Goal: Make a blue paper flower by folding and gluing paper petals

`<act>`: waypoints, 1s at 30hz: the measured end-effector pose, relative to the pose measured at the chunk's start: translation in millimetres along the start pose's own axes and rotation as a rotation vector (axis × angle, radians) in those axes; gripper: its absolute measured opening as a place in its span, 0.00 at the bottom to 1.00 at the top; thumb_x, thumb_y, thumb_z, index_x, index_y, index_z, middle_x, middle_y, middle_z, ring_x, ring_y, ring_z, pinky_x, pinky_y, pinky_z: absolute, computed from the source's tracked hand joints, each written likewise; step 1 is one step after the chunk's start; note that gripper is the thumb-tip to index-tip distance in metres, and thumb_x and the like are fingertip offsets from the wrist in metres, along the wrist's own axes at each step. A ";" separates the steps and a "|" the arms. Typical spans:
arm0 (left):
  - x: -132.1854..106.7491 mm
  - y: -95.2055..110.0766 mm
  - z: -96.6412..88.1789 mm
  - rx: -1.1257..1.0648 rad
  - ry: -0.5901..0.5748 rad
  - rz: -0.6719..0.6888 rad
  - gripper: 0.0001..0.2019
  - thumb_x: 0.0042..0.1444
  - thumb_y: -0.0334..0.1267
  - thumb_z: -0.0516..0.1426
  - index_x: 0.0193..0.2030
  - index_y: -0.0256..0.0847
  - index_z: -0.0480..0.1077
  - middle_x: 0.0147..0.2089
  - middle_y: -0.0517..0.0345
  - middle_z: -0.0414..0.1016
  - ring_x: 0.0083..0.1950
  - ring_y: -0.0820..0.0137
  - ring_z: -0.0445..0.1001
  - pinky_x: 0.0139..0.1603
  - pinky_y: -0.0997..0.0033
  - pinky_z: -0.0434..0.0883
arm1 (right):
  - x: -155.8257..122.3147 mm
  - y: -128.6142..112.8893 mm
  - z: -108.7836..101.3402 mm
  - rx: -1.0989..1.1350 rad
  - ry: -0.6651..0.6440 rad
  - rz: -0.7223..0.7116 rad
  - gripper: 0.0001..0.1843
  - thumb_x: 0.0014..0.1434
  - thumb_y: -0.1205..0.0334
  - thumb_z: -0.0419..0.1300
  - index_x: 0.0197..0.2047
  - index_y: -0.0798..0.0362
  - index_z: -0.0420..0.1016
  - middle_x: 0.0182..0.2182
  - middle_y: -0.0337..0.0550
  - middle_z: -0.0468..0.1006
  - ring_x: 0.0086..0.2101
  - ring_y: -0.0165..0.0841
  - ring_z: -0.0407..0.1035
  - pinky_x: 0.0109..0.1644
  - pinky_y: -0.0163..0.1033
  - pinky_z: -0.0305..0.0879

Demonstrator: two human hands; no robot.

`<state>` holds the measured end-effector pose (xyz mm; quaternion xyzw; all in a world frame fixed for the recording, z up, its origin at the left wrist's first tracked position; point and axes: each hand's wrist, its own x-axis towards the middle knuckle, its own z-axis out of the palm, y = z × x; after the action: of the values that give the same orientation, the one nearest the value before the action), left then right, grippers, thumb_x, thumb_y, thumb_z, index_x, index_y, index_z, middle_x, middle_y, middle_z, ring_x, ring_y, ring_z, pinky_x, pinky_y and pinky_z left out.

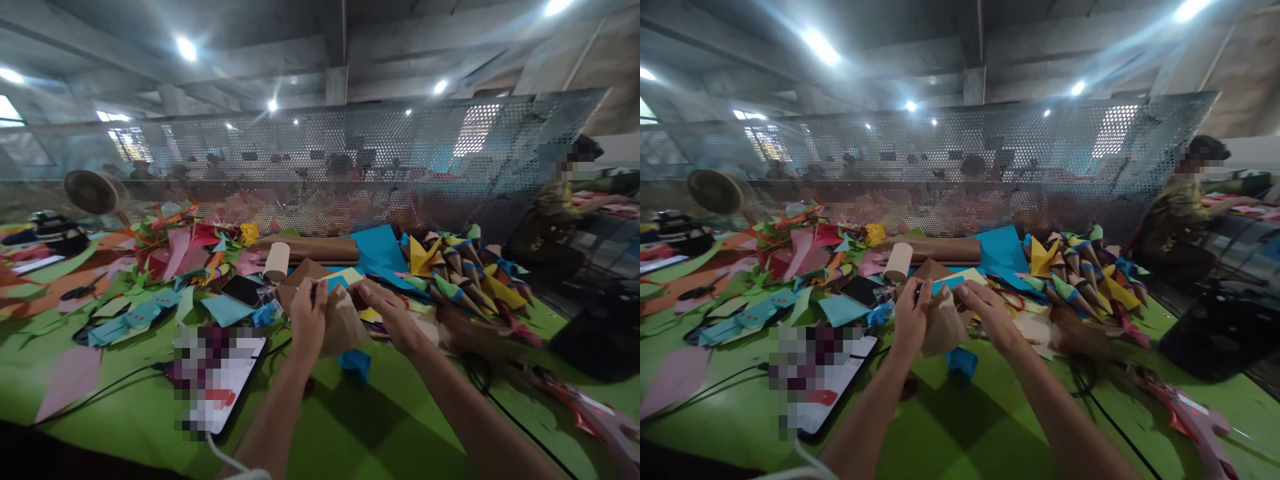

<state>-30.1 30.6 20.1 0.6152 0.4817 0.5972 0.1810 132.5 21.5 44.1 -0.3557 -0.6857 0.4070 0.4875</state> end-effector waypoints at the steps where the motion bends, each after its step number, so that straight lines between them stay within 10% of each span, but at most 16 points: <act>1: 0.4 -0.9 0.8 -0.015 0.004 -0.008 0.12 0.66 0.44 0.52 0.33 0.41 0.64 0.31 0.61 0.67 0.35 0.69 0.69 0.37 0.71 0.63 | 0.6 1.1 1.2 0.016 -0.022 0.049 0.19 0.59 0.44 0.59 0.34 0.52 0.75 0.30 0.41 0.75 0.32 0.35 0.67 0.35 0.38 0.63; 7: 4.1 -7.5 3.6 -0.243 -0.070 -0.046 0.09 0.64 0.38 0.53 0.48 0.41 0.69 0.43 0.56 0.74 0.44 0.69 0.73 0.45 0.72 0.67 | 6.9 17.2 -5.4 0.022 0.110 0.145 0.18 0.48 0.46 0.68 0.30 0.51 0.74 0.26 0.37 0.74 0.28 0.34 0.67 0.33 0.37 0.63; 12: 6.5 -8.9 1.5 -0.276 -0.139 -0.197 0.15 0.62 0.49 0.54 0.37 0.38 0.72 0.31 0.61 0.69 0.34 0.71 0.68 0.35 0.75 0.63 | 11.4 24.9 -20.5 0.018 0.226 0.118 0.18 0.48 0.44 0.66 0.32 0.51 0.73 0.29 0.39 0.77 0.30 0.36 0.69 0.35 0.39 0.66; 21: 5.1 -8.1 4.5 -0.095 -0.086 -0.118 0.06 0.56 0.37 0.57 0.37 0.39 0.74 0.28 0.61 0.72 0.31 0.71 0.69 0.34 0.75 0.65 | 10.4 27.9 -21.7 -0.177 0.565 -0.014 0.16 0.45 0.54 0.69 0.35 0.50 0.71 0.32 0.40 0.73 0.32 0.35 0.65 0.37 0.40 0.62; 30: -7.7 -6.0 13.6 0.033 -0.146 0.199 0.15 0.58 0.26 0.55 0.48 0.45 0.76 0.47 0.54 0.80 0.47 0.65 0.77 0.48 0.67 0.74 | 4.5 13.9 10.0 0.069 0.223 0.085 0.16 0.49 0.49 0.68 0.34 0.53 0.76 0.29 0.41 0.78 0.31 0.35 0.70 0.37 0.40 0.67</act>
<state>-18.7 32.0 7.9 0.7047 0.4135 0.5580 0.1452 122.9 29.2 31.4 -0.4107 -0.5970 0.4085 0.5549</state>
